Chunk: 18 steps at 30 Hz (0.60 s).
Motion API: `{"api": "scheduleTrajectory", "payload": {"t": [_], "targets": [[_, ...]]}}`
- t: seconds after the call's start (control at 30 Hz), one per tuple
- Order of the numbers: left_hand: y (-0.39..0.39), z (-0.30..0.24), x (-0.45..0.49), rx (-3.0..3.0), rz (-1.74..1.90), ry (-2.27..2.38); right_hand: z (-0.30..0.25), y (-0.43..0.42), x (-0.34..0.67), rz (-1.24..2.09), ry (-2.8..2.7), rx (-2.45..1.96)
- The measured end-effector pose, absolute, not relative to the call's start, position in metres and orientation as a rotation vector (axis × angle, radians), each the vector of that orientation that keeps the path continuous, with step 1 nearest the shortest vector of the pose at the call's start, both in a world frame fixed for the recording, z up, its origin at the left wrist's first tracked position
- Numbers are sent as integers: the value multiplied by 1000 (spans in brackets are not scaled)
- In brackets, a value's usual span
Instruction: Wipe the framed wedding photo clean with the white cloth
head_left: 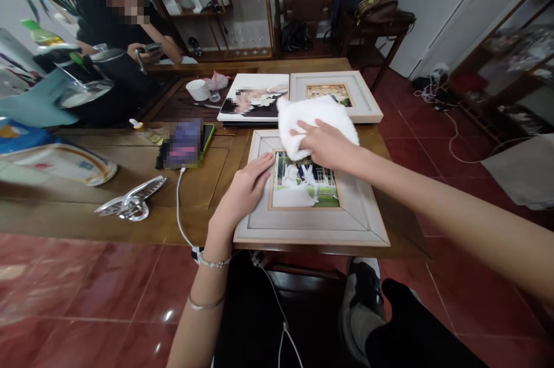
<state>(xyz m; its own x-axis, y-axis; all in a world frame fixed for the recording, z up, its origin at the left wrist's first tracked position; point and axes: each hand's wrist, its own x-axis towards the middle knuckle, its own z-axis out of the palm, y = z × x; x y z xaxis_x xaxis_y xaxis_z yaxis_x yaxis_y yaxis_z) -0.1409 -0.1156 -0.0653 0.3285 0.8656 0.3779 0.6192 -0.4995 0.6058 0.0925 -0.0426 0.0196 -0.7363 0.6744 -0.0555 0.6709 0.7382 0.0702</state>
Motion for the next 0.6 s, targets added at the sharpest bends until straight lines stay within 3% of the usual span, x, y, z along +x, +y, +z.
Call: {"api": "scheduleTrajectory", "payload": {"t": [0.27,0.6], "targets": [[-116,-66,-142,2256,964,1362,29,-56,172,25,2508,1519],[-115,-67,-144,2270,964,1399,31,-140,182,-33,2746,1116]]}}
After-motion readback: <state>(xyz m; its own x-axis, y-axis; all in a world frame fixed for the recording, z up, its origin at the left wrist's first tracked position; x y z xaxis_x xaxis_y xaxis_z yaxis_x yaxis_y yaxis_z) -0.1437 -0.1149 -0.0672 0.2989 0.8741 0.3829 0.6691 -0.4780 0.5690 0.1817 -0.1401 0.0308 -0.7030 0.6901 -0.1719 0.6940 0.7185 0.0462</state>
